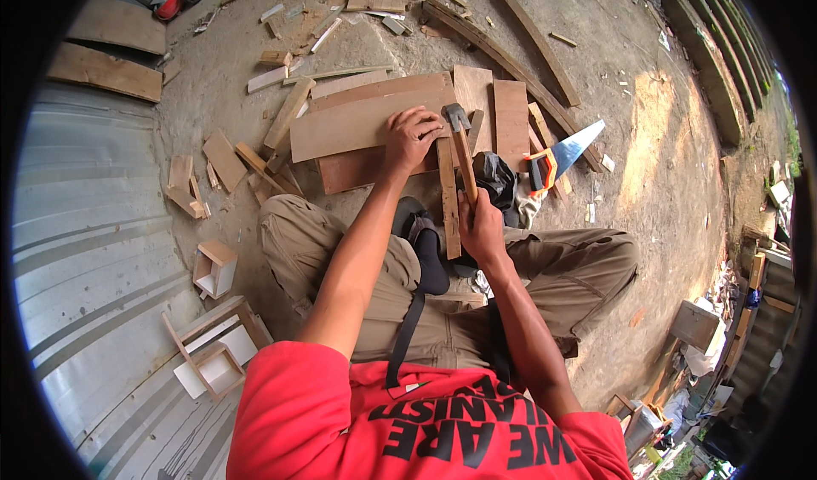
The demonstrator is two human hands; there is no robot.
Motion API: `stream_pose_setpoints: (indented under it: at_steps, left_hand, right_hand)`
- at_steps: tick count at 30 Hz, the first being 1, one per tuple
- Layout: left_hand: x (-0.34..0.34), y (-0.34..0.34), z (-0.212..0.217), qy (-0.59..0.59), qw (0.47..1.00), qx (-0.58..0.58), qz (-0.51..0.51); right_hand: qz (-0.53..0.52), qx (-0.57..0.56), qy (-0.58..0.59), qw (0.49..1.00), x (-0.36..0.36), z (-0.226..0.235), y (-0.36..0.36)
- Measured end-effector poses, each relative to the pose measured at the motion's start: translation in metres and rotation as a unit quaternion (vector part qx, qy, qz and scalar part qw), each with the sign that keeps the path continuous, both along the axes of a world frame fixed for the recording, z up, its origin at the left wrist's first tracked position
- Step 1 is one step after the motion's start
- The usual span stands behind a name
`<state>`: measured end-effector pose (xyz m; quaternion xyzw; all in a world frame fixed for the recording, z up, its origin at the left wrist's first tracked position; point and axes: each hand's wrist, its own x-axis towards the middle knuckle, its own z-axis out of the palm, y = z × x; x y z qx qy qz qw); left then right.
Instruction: The person sits on the ground and assembles a small wooden frame by aligning planks and hammering nails into place. They repeatedly adjust the pieces and use a hammer to secure the joints.
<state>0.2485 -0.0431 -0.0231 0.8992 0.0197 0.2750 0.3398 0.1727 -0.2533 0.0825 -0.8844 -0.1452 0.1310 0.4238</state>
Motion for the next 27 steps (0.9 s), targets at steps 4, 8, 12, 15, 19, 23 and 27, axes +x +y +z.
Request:
stream_pose_setpoints:
  at_steps: [4, 8, 12, 15, 19, 23, 27]
  left_hand:
    - [0.000, 0.003, -0.007, -0.010, 1.000, -0.029, 0.005]
    - [0.000, 0.007, -0.003, 0.027, 0.999, -0.020, -0.025]
    - [0.005, 0.020, 0.015, 0.099, 0.991, 0.025, -0.088]
    - [0.006, 0.041, 0.009, 0.132, 0.989, 0.053, -0.028]
    - [0.016, 0.039, -0.015, 0.153, 0.976, 0.097, 0.120]
    - [0.016, 0.028, -0.010, 0.176, 0.963, 0.138, 0.152]
    - [0.014, 0.028, -0.006, 0.192, 0.958, 0.142, 0.157]
  right_hand:
    - [0.006, -0.020, -0.003, 1.000, 0.001, -0.009, -0.003]
    - [-0.023, 0.029, -0.012, 0.999, -0.001, -0.006, -0.003]
    - [-0.048, 0.017, -0.009, 0.999, 0.003, -0.004, -0.010]
    - [-0.048, 0.008, 0.009, 0.999, 0.002, 0.001, -0.008]
    - [-0.027, 0.003, 0.011, 1.000, -0.001, -0.003, -0.004]
    - [-0.008, -0.005, 0.008, 1.000, 0.002, 0.009, 0.001]
    - [0.006, 0.021, -0.016, 1.000, 0.006, 0.024, 0.015]
